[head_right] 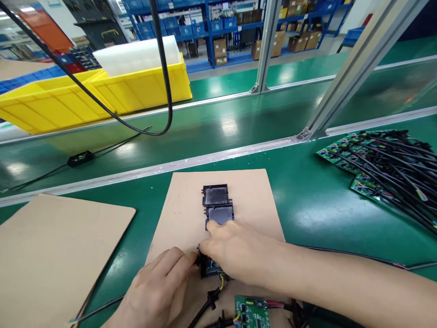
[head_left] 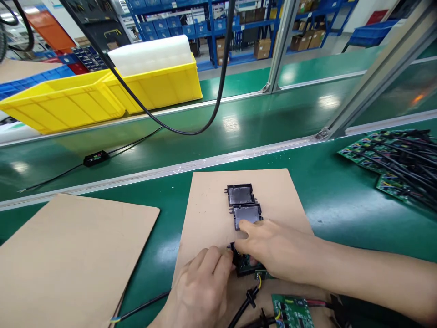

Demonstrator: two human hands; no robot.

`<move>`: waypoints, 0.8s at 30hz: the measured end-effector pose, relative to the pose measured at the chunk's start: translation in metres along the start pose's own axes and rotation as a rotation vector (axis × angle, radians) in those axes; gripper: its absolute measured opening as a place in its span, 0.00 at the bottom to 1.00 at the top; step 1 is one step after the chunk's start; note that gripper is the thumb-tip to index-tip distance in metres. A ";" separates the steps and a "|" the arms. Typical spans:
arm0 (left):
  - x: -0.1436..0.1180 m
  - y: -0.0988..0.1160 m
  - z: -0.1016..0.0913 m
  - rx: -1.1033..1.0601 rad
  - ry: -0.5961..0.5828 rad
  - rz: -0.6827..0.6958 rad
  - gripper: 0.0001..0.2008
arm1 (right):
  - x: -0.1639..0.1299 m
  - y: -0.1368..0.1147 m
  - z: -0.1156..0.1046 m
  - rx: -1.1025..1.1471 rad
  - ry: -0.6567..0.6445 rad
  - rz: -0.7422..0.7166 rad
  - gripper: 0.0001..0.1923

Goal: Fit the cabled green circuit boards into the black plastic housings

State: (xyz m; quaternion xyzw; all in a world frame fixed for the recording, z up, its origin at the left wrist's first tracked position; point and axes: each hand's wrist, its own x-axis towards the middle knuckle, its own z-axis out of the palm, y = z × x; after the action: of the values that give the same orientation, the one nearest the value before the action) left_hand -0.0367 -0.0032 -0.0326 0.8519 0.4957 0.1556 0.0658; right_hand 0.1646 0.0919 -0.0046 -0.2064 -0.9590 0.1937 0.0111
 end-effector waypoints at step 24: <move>-0.011 0.017 0.005 0.362 -0.138 -0.034 0.20 | -0.002 -0.003 -0.003 -0.145 0.126 0.062 0.12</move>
State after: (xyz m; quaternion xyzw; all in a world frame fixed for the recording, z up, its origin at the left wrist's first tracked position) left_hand -0.0263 -0.0208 -0.0345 0.8499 0.5243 0.0041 -0.0518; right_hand 0.1659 0.0900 -0.0008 -0.2479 -0.9611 0.1109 0.0505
